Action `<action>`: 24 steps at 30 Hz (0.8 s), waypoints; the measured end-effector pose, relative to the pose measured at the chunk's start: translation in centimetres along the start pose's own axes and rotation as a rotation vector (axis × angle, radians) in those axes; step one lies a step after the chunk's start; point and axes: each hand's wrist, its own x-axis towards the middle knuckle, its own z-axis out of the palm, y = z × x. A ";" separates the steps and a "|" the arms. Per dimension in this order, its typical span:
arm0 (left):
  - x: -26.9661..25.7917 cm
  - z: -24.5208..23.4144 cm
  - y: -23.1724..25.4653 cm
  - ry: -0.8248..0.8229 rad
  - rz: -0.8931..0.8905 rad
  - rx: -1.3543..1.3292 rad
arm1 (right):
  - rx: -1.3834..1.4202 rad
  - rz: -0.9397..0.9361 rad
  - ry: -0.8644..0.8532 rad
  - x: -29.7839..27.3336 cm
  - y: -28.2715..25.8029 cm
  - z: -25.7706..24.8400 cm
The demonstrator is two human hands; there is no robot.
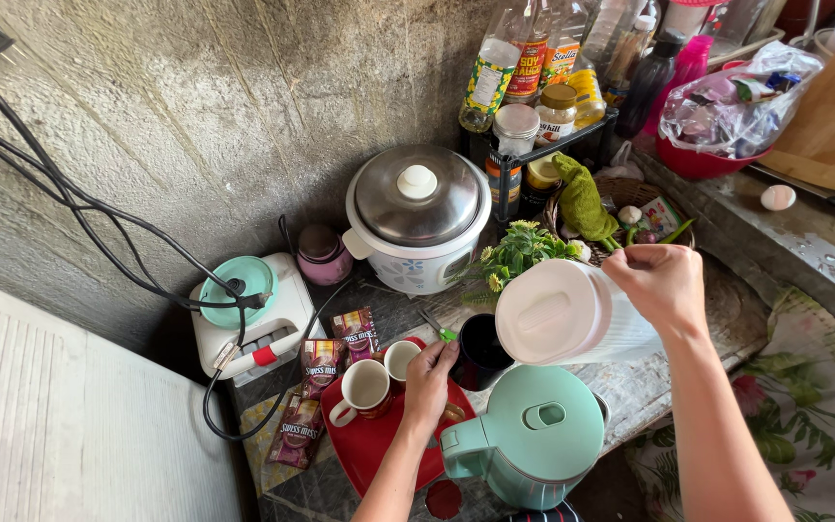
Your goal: The person pours hot water from an electric kettle into cups on a tray, plugs the kettle into a wall outlet and sets it on its base, then opens chocolate drink mix packets with scissors and pours the powder into the cups.
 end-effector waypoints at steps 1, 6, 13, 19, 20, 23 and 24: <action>0.0 0.0 -0.1 0.000 -0.001 -0.002 | -0.006 -0.003 -0.001 0.0 0.0 0.0; 0.1 -0.1 -0.7 0.012 -0.016 -0.025 | -0.033 -0.011 -0.014 0.2 -0.2 0.3; 0.4 -0.2 -1.5 0.013 -0.020 -0.058 | -0.057 -0.048 -0.018 0.3 -0.3 0.7; 0.3 -0.1 -1.7 0.028 -0.065 -0.053 | -0.084 -0.091 -0.029 0.3 -0.4 0.8; 0.3 -0.1 -1.7 0.028 -0.076 -0.058 | -0.087 -0.099 -0.030 0.3 -0.4 0.8; 0.2 0.0 -1.8 0.031 -0.099 -0.058 | -0.086 -0.118 -0.025 0.3 -0.5 0.8; 0.2 0.0 -1.9 0.035 -0.105 -0.055 | -0.094 -0.125 -0.023 0.2 -0.6 0.9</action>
